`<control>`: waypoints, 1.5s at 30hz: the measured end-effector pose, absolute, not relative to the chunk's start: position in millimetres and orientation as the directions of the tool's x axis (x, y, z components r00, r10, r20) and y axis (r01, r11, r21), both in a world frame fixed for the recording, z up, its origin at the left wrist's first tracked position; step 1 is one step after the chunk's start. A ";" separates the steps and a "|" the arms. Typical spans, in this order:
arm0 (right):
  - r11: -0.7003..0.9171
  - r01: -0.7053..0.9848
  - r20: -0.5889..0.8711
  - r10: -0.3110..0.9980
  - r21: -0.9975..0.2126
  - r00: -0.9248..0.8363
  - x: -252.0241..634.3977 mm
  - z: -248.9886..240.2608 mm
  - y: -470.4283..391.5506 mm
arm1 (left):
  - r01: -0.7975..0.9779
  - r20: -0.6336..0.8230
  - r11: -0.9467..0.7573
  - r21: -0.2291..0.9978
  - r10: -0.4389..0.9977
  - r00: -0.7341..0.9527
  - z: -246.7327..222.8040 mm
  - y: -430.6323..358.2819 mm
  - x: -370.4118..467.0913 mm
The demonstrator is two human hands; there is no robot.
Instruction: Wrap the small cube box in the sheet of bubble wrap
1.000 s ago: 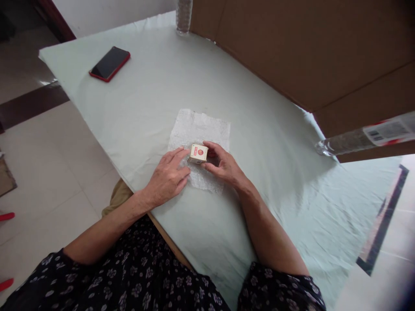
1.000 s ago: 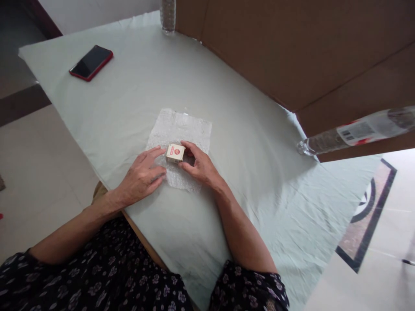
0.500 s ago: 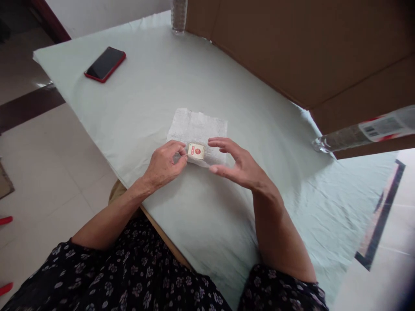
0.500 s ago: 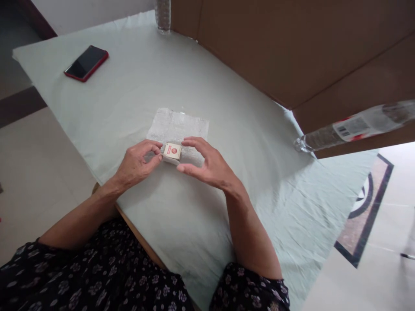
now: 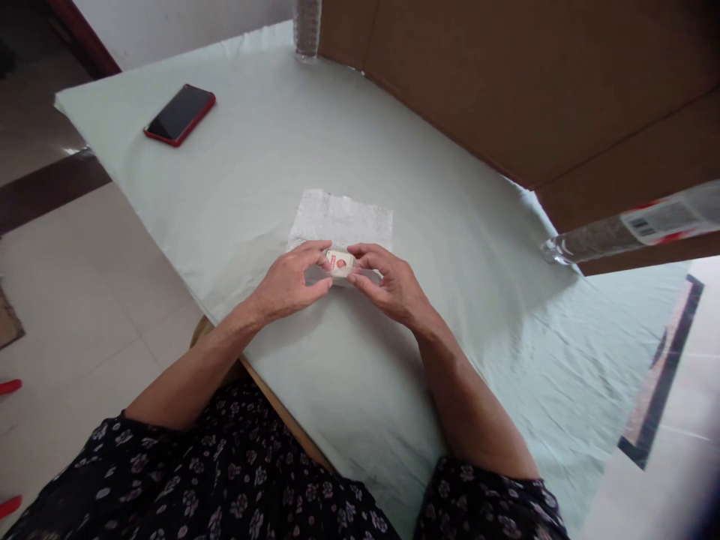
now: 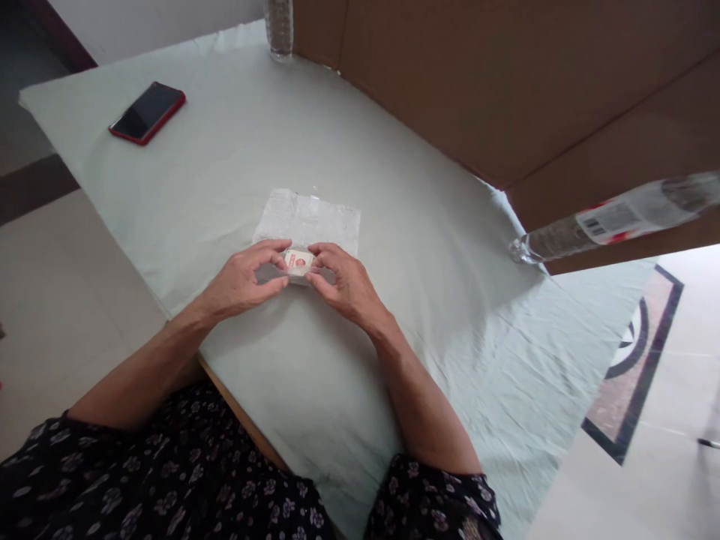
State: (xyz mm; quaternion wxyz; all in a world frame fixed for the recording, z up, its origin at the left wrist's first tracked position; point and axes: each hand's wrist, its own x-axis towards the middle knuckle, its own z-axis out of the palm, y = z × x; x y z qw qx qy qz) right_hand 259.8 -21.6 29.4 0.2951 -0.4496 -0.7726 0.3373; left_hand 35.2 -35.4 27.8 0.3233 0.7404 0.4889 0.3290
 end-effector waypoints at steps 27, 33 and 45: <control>0.220 0.463 0.053 0.936 -0.858 -0.347 248.5 34.7 -31.2 | 0.345 0.074 -0.165 0.924 0.962 0.262 30.4 -33.1 37.2; 0.159 0.452 -0.006 0.940 -0.878 -0.342 248.9 36.0 -30.3 | 0.345 0.016 -0.118 0.931 0.959 0.284 31.8 -32.0 35.6; 0.125 0.409 -0.025 0.939 -0.904 -0.342 250.1 31.7 -28.2 | 0.326 -0.013 -0.079 0.942 0.962 0.271 33.4 -33.2 32.3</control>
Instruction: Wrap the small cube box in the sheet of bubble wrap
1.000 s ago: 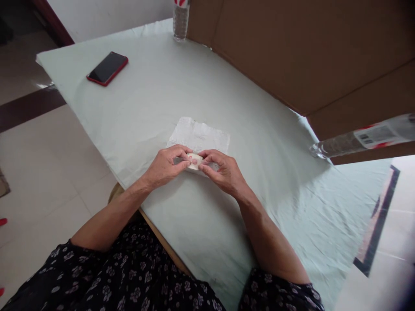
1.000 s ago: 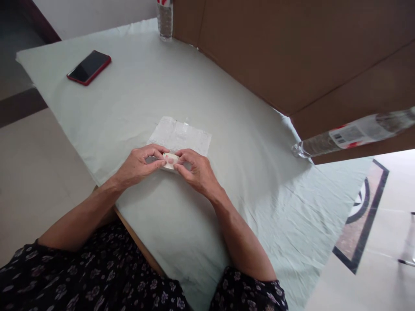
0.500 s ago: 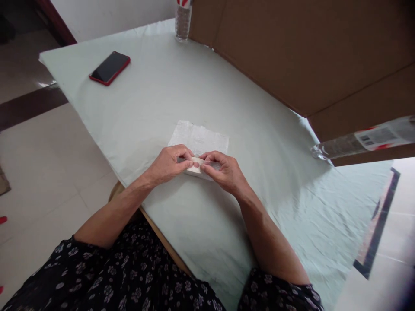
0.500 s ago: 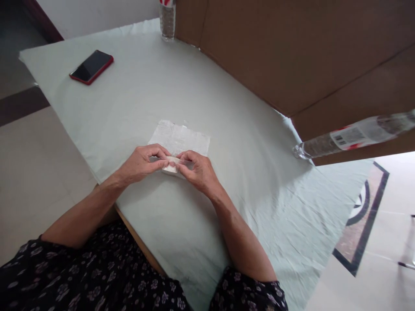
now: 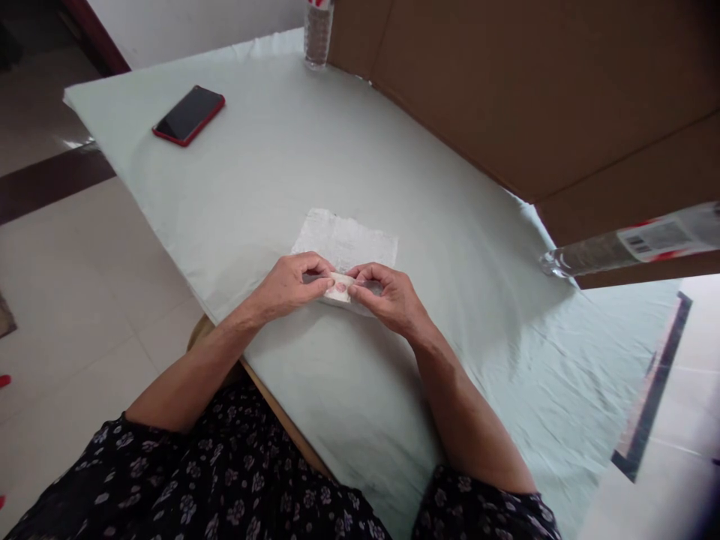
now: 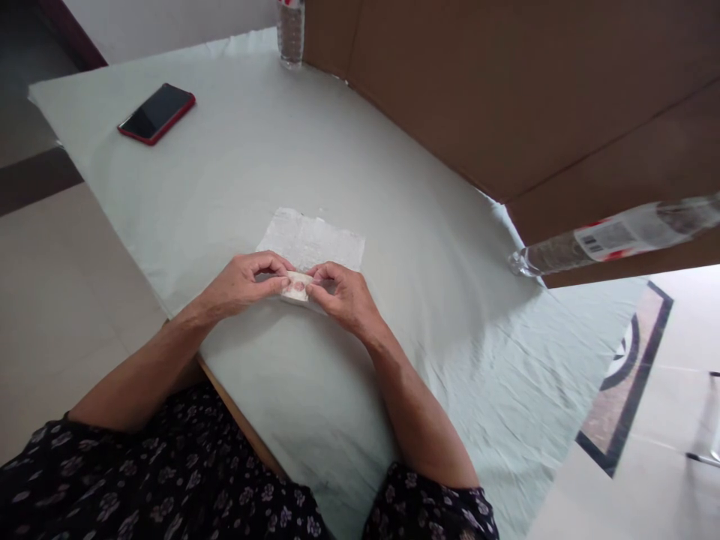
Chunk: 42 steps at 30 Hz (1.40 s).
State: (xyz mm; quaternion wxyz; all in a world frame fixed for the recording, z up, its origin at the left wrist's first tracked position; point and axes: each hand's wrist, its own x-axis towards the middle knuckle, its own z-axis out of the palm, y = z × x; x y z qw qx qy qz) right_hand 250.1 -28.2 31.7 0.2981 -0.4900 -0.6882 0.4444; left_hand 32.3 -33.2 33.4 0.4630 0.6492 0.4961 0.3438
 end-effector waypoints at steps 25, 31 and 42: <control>0.101 0.526 -0.082 0.946 -0.845 -0.314 257.5 29.6 -22.5 | 0.315 -0.067 -0.013 0.949 0.968 0.243 30.9 -30.0 33.2; 0.356 0.706 0.287 0.932 -0.613 -0.221 259.8 48.4 -34.4 | 0.306 -0.106 0.022 0.952 0.959 0.262 31.0 -28.1 33.4; 0.681 0.703 0.249 0.731 -0.206 -0.635 229.8 45.6 -55.3 | 0.344 -0.033 -0.067 0.936 0.960 0.278 30.2 -27.2 28.5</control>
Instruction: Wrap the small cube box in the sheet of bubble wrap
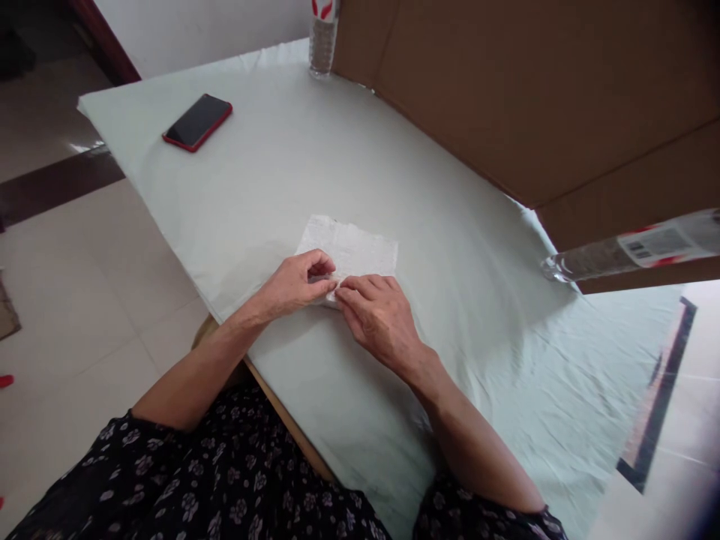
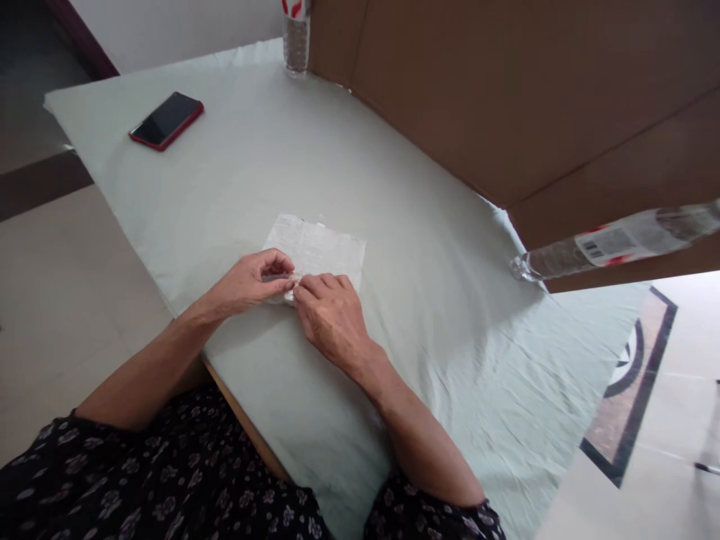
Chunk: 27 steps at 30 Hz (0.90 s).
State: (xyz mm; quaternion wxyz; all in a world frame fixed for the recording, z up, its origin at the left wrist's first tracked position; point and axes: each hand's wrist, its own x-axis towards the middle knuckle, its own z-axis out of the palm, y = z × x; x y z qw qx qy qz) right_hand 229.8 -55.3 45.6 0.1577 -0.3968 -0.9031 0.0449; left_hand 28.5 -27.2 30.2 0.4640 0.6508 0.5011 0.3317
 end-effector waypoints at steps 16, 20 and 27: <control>0.665 0.746 0.274 0.712 0.036 -0.647 217.4 38.7 -58.4 | 0.669 -0.131 0.128 0.732 0.990 -0.045 34.9 -43.1 -5.0; 0.669 0.741 0.289 0.698 0.062 -0.655 218.3 35.6 -58.9 | 0.657 -0.259 0.231 0.718 0.964 -0.056 38.9 -53.4 -13.8; 0.654 0.752 0.301 0.702 0.088 -0.646 215.0 32.3 -57.9 | 0.630 -0.315 0.277 0.725 0.948 -0.054 29.8 -50.3 -1.4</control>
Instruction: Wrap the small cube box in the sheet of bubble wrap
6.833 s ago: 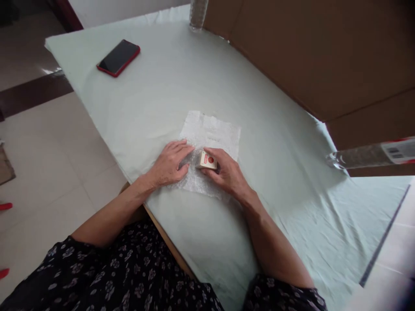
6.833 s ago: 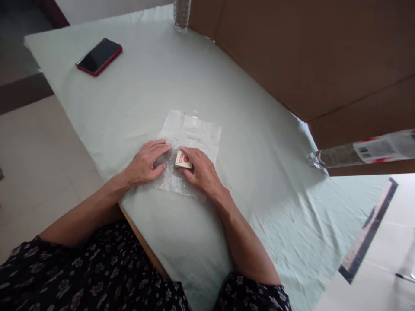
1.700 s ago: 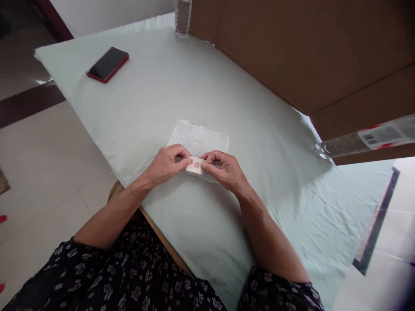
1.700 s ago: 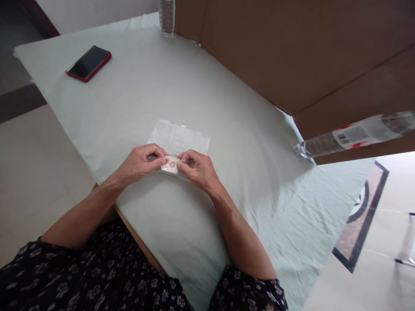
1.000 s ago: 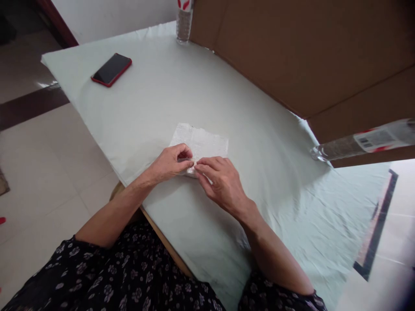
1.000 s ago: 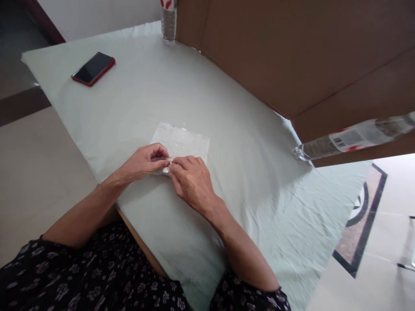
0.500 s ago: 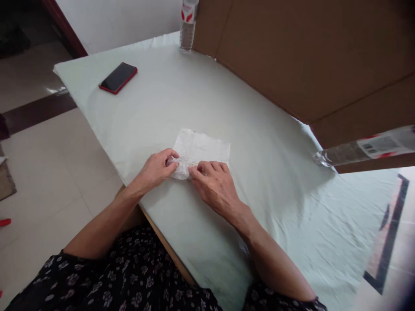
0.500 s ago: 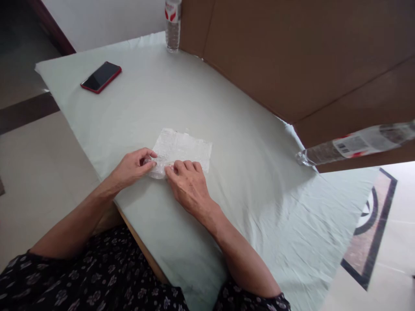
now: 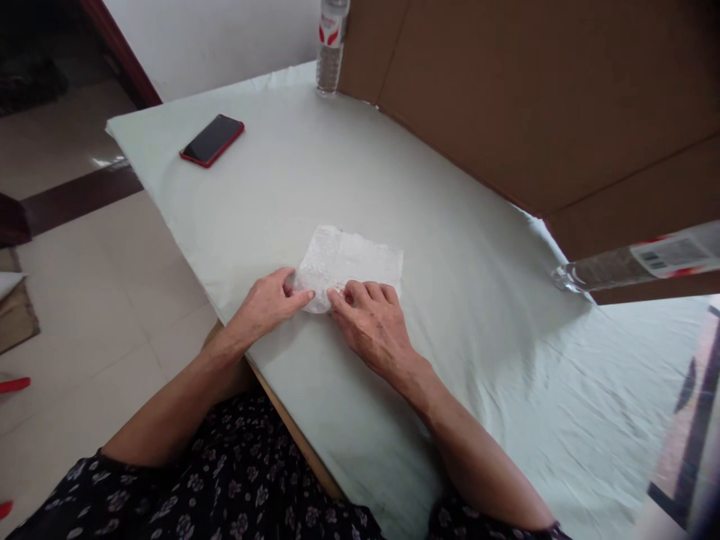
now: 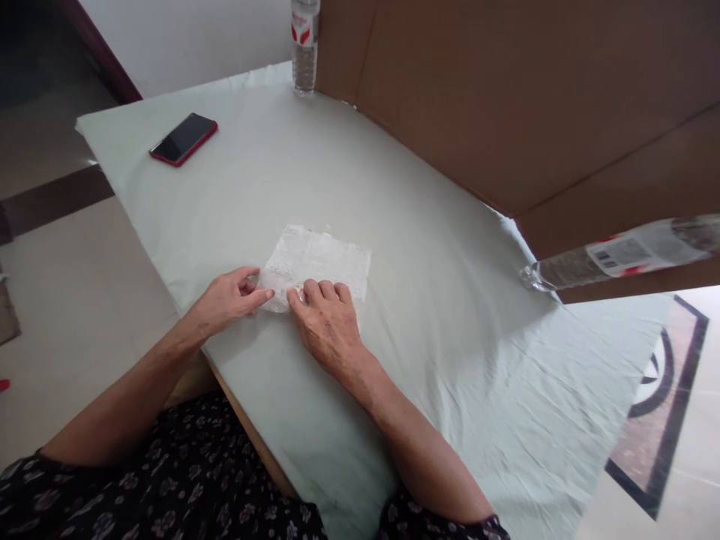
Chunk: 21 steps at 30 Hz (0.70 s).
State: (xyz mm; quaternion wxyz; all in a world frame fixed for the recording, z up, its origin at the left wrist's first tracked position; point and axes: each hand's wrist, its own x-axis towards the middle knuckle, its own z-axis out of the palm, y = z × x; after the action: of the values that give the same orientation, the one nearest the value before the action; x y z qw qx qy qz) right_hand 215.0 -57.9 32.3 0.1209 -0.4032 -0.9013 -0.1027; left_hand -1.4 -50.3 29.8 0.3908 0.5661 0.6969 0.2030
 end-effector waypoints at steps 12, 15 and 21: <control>0.666 0.740 0.295 0.692 0.091 -0.659 212.1 32.0 -56.6 | 0.421 -0.385 0.358 0.833 0.923 -0.022 28.2 -41.3 16.0; 0.660 0.745 0.302 0.694 0.095 -0.653 211.8 30.9 -56.8 | 0.398 -0.382 0.355 0.846 0.924 -0.013 30.6 -39.2 19.2; 0.653 0.751 0.312 0.697 0.098 -0.646 212.0 29.3 -57.4 | 0.351 -0.345 0.349 0.869 0.936 -0.076 43.5 -41.7 9.4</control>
State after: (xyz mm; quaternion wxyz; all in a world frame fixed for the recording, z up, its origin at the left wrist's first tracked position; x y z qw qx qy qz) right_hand 212.0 -57.4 29.3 0.1240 -0.4019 -0.9006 -0.1098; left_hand 9.4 -41.7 43.5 0.4792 0.4821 0.6669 0.3053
